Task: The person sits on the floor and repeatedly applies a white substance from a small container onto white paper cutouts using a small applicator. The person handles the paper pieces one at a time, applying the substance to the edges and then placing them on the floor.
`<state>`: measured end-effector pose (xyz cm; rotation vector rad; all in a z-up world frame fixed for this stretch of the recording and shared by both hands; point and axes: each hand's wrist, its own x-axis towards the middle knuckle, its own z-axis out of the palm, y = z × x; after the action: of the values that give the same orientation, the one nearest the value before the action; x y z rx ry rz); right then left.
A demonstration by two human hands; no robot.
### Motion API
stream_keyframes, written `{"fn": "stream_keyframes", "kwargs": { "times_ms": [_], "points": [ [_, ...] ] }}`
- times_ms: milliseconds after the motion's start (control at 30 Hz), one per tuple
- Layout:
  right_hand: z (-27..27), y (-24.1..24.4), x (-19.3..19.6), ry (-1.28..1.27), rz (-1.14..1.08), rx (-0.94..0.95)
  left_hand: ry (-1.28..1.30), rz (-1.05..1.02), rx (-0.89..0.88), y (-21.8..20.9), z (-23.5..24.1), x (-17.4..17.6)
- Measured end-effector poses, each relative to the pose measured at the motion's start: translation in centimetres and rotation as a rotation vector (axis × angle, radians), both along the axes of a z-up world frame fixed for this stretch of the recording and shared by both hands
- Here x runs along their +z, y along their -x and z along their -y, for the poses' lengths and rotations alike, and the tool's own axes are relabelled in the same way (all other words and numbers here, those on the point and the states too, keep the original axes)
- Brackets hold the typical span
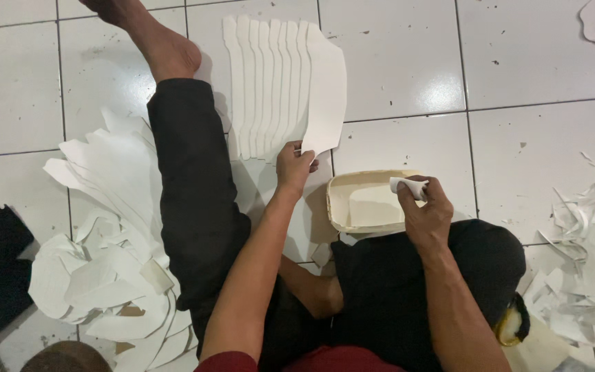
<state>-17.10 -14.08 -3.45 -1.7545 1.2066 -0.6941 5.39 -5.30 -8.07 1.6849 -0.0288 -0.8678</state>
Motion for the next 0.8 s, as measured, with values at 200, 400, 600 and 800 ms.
{"fn": "stream_keyframes", "kwargs": {
  "times_ms": [200,400,600,800],
  "points": [
    [-0.2,-0.2,0.5,-0.022,-0.041,0.031,-0.229,0.143,-0.091,0.5,-1.0,-0.4],
    [-0.4,-0.2,0.8,0.019,-0.027,0.064,-0.235,0.164,-0.007,1.1,-1.7,-0.1],
    [-0.3,-0.3,0.7,0.016,-0.047,0.054,-0.226,0.181,-0.007,1.1,-1.8,0.0],
    [-0.5,0.0,0.5,0.004,-0.085,0.068,-0.373,0.235,-0.138,1.5,-3.7,1.8]
  ]
}}
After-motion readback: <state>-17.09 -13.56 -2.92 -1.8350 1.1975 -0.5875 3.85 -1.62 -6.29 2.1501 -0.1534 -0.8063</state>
